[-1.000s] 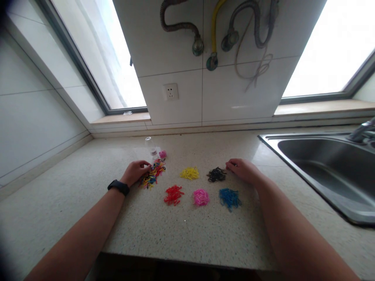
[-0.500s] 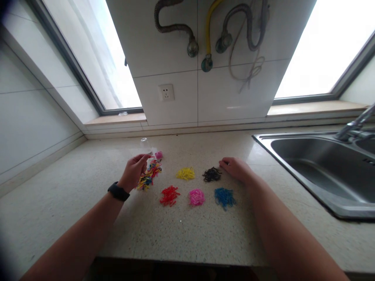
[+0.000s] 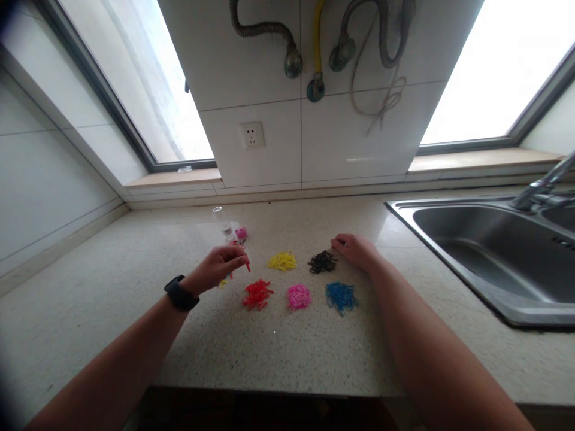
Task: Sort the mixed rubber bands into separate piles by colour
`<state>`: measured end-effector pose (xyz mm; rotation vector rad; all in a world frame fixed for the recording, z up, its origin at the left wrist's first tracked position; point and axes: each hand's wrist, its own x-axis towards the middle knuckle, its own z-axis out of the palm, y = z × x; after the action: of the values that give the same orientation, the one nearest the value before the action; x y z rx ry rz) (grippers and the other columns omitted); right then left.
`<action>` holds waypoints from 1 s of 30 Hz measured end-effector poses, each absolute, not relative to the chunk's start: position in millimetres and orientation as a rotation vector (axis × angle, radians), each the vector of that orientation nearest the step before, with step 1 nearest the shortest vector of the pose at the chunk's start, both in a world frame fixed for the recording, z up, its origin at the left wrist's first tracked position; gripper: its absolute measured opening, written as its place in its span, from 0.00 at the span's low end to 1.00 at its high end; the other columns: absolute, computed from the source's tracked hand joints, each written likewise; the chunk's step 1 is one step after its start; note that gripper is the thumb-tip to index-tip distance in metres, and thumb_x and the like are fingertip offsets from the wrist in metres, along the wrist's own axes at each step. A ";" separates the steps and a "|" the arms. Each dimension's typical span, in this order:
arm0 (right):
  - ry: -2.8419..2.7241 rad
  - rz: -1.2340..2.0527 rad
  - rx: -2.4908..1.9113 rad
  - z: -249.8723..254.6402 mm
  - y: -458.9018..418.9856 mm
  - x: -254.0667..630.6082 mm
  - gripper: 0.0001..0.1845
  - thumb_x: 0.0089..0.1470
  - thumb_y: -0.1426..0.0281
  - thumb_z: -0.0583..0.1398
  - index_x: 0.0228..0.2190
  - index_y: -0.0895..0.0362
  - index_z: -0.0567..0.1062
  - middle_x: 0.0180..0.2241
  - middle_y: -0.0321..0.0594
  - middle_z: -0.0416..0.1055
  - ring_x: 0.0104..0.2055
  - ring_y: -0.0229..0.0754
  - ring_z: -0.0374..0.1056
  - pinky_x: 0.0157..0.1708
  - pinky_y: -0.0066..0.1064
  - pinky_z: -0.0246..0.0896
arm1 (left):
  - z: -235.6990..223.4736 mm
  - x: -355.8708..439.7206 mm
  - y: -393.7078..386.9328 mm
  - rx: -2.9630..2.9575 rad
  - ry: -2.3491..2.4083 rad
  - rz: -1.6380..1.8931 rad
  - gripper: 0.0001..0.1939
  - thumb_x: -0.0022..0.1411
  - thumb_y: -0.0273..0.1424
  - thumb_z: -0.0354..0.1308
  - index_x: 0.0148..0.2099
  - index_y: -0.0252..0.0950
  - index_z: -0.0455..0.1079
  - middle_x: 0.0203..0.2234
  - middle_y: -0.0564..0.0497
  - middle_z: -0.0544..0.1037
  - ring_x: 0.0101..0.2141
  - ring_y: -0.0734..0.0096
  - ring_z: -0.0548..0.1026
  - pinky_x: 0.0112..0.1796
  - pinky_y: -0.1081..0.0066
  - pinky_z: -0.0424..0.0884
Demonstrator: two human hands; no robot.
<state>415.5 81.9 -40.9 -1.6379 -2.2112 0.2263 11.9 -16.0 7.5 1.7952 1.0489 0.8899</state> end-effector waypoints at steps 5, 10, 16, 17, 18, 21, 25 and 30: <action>-2.219 0.241 -1.648 -42.4 83.3 415.5 0.19 0.60 0.56 0.54 0.31 0.52 0.80 0.28 0.41 0.78 0.29 0.43 0.70 0.29 0.31 0.56 | 7.4 6.2 -14.5 2.008 1.036 0.461 0.16 0.65 0.41 0.58 0.37 0.32 0.76 0.26 0.51 0.74 0.26 0.75 0.68 0.28 0.75 0.62; -2.213 0.262 -1.640 -42.5 83.7 415.8 0.20 0.60 0.55 0.54 0.31 0.51 0.81 0.29 0.41 0.78 0.29 0.43 0.70 0.29 0.31 0.56 | 6.8 0.6 -13.8 2.062 1.051 0.291 0.15 0.64 0.41 0.59 0.38 0.33 0.77 0.28 0.50 0.77 0.28 0.74 0.70 0.30 0.74 0.64; -2.194 0.285 -1.632 -42.3 83.8 416.5 0.19 0.59 0.55 0.54 0.32 0.52 0.81 0.29 0.42 0.79 0.30 0.44 0.70 0.30 0.31 0.58 | 8.2 1.4 -14.6 2.107 1.002 0.167 0.15 0.63 0.40 0.60 0.39 0.33 0.78 0.25 0.52 0.76 0.26 0.76 0.67 0.30 0.75 0.61; -2.195 0.284 -1.634 -42.3 84.0 416.5 0.19 0.60 0.55 0.54 0.32 0.52 0.81 0.29 0.42 0.79 0.30 0.44 0.70 0.30 0.31 0.58 | 8.4 1.8 -14.7 2.109 1.003 0.179 0.15 0.63 0.40 0.60 0.39 0.33 0.78 0.25 0.52 0.76 0.25 0.76 0.67 0.29 0.75 0.61; -2.198 0.281 -1.637 -42.4 84.1 416.5 0.19 0.60 0.55 0.54 0.32 0.52 0.81 0.30 0.42 0.79 0.30 0.44 0.70 0.30 0.31 0.58 | 8.3 2.2 -14.7 2.112 1.007 0.203 0.15 0.63 0.41 0.60 0.39 0.33 0.78 0.25 0.52 0.76 0.25 0.76 0.67 0.29 0.75 0.61; -2.199 0.270 -1.652 -42.5 84.2 416.5 0.20 0.60 0.55 0.53 0.32 0.51 0.81 0.30 0.41 0.79 0.30 0.43 0.70 0.30 0.31 0.57 | 5.9 2.2 -13.3 2.128 1.049 0.326 0.15 0.63 0.41 0.60 0.38 0.34 0.79 0.25 0.52 0.75 0.25 0.75 0.67 0.28 0.75 0.61; -2.201 0.264 -1.657 -42.4 84.0 416.7 0.21 0.60 0.54 0.53 0.31 0.51 0.81 0.29 0.41 0.78 0.29 0.43 0.70 0.29 0.31 0.57 | -1.3 -3.2 -6.5 2.089 1.246 0.657 0.16 0.61 0.43 0.61 0.32 0.35 0.78 0.20 0.53 0.71 0.21 0.76 0.64 0.24 0.75 0.58; -2.192 0.264 -1.653 -41.5 83.6 416.0 0.20 0.59 0.54 0.54 0.31 0.51 0.81 0.29 0.41 0.79 0.29 0.43 0.70 0.28 0.31 0.56 | -13.6 -29.3 8.7 1.964 1.547 1.047 0.22 0.65 0.45 0.53 0.30 0.33 0.74 0.18 0.55 0.65 0.21 0.74 0.60 0.24 0.73 0.54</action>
<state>416.0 83.6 -41.5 -1.6530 -2.1915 0.2637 -29.3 8.7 -13.6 1.9637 1.5469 1.0472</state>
